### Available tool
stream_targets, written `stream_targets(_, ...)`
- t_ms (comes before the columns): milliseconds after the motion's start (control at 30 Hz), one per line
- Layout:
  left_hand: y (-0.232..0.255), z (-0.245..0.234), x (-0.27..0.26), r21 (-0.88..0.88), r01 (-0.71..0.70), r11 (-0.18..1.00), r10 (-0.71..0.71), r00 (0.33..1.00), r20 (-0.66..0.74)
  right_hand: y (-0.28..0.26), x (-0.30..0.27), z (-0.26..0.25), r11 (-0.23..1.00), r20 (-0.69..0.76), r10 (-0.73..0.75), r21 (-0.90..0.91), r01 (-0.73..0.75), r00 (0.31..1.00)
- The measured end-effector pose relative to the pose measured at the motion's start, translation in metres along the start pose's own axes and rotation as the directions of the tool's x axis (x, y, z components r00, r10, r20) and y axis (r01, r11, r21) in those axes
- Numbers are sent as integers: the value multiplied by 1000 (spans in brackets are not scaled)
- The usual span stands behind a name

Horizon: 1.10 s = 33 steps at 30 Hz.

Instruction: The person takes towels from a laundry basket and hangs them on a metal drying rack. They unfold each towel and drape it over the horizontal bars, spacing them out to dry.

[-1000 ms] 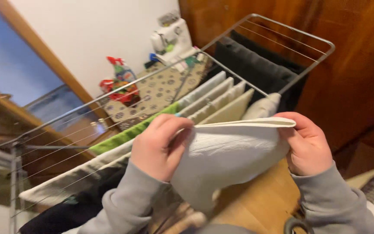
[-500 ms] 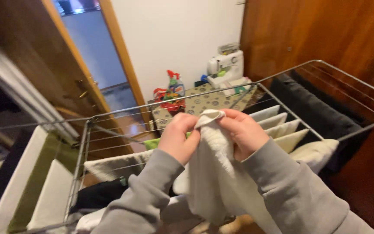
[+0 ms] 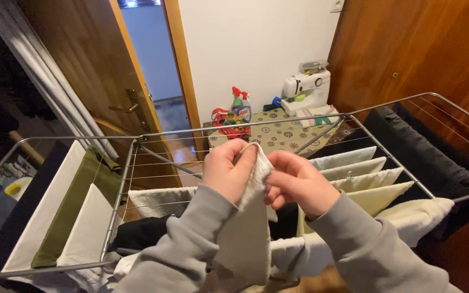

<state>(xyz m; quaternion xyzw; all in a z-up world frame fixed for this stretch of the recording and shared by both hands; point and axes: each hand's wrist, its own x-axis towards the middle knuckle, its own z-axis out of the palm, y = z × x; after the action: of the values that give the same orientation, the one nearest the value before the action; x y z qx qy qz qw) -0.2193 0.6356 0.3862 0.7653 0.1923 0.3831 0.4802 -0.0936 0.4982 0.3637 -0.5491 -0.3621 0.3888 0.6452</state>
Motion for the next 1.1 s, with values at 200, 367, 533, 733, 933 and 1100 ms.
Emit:
stream_targets(200, 17, -39, 2, 116, -96, 989, 67, 969, 236, 5, 2, 3, 995, 11, -52, -89, 53, 999)
stream_targets(367, -33, -68, -7, 239, -14, 971, -96, 891, 443, 7, 13, -25, 987, -206, -148, 39, 159, 967)
stream_targets(533, -57, -91, -21, 558, 116, 822, -382, 839, 388, -9, 13, -43, 960, -289, -217, 107, 257, 932)
stream_targets(733, -69, -131, -11, 764, 451, 460, -636, 768, -71, -49, 7, -59, 930, -415, -265, 128, 344, 871)
stream_targets(933, -141, -172, 0, 54, 607, 793, -500, 699, -512, -19, 27, -69, 964, -434, -236, 9, 266, 869)
stream_targets(1100, -24, -134, -4, -820, 425, 383, -897, 383, -220, 40, 47, -50, 985, -327, -173, -81, 155, 929)
